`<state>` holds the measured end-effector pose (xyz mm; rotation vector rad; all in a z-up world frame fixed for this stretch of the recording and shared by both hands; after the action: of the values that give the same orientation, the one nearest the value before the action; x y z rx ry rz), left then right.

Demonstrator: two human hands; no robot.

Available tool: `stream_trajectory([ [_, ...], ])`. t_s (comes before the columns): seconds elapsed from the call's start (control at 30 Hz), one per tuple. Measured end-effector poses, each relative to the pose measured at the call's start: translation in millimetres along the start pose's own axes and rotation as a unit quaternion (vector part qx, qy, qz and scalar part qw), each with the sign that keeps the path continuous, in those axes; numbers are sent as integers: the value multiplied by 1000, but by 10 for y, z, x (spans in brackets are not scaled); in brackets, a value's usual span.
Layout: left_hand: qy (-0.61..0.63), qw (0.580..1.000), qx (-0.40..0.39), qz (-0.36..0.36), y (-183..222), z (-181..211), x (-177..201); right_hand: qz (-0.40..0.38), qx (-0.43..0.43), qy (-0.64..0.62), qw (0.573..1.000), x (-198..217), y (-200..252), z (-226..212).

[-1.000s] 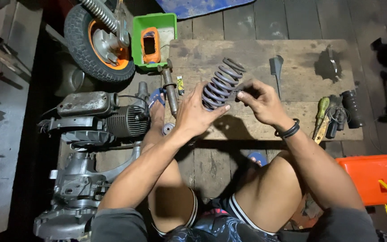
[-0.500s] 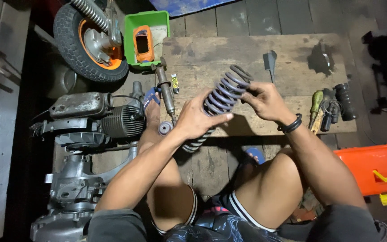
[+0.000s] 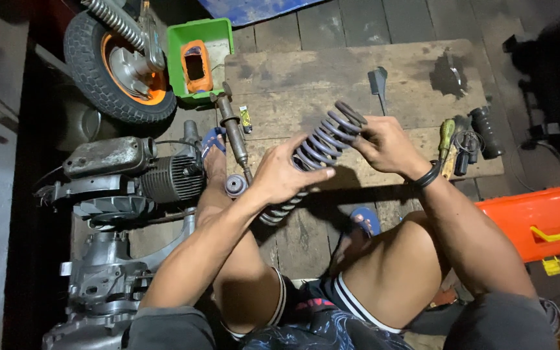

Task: The person sits on the floor and repeatedly compresses and rotates a metal coil spring with both hands, examining its condition. The spring is handled continuously without being installed or modified.

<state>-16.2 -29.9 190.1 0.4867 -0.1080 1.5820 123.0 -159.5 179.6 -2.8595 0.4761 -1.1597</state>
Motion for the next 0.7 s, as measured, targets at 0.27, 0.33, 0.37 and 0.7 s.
stream_trajectory([
  [0.27,-19,1000,8,9,-41,-147,49,4,3,10,1000,10,63,-232],
  [0.33,-19,1000,5,-5,-22,-110,6,14,-6,52,999,-55,85,40],
  [0.37,0,1000,4,4,-7,-103,4,19,-6,47,999,-83,93,154],
  [0.7,-8,998,52,-18,-274,-235,-71,-8,-14,22,1000,49,-68,46],
])
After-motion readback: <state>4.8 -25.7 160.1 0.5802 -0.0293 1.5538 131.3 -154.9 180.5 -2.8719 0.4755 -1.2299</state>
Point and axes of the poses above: each hand's wrist, its own y-axis away from the middle knuckle, its own x-axis out of the back of the hand, z = x × y, the point moved 10 cm from there along -y, towards the middle knuckle, and after that the axes turned 12 degrees about -z, right-handed, at the moved point
